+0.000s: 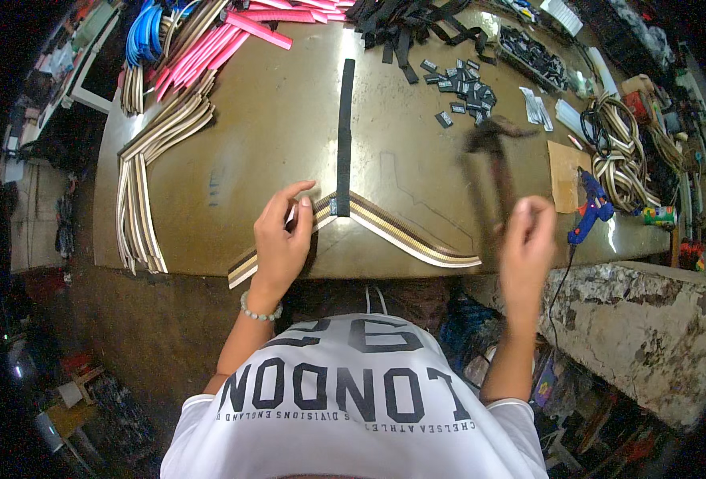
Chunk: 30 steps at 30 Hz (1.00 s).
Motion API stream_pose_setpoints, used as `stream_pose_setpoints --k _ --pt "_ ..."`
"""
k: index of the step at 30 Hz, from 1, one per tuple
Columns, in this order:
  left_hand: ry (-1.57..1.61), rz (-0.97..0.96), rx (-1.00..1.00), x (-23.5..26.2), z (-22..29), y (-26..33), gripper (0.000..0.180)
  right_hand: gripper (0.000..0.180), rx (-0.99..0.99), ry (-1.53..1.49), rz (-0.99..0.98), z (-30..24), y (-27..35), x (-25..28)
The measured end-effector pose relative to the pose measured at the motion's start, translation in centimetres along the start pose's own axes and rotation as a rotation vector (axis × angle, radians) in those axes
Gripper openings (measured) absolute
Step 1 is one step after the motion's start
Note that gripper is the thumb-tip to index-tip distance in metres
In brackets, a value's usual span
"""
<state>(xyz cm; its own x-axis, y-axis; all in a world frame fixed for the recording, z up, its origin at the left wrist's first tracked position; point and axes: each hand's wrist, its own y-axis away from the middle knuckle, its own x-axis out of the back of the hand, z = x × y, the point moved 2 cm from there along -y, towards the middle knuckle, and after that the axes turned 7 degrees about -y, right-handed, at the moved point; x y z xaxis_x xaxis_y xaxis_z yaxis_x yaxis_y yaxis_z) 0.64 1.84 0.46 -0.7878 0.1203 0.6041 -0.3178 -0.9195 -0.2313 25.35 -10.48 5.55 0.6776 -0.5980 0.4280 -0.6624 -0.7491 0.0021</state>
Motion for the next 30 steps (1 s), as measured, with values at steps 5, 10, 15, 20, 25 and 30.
stream_pose_setpoints --k 5,10,15,20,25,30 --pt "0.106 0.091 0.074 -0.3 -0.4 -0.8 0.021 0.030 0.116 0.280 -0.414 -0.2 2.6 -6.2" --pt "0.128 0.043 0.150 0.1 -0.5 0.0 0.021 0.034 0.293 0.001 -0.346 -1.7 3.6 -4.7" --pt "0.074 0.153 -0.119 0.3 -0.1 -0.1 0.016 0.037 0.277 0.298 -0.456 -0.6 4.7 -6.6" --pt "-0.261 -0.038 -0.162 1.0 0.9 0.9 0.028 0.039 0.232 0.234 -0.075 -0.5 3.1 -1.9" --pt "-0.412 -0.176 -0.223 0.9 0.8 0.6 0.032 0.038 0.288 0.613 0.247 4.2 -2.0 4.2" --pt "-0.450 -0.243 -0.501 0.4 1.3 -0.6 0.020 0.029 0.398 0.832 0.361 6.2 -4.7 4.7"
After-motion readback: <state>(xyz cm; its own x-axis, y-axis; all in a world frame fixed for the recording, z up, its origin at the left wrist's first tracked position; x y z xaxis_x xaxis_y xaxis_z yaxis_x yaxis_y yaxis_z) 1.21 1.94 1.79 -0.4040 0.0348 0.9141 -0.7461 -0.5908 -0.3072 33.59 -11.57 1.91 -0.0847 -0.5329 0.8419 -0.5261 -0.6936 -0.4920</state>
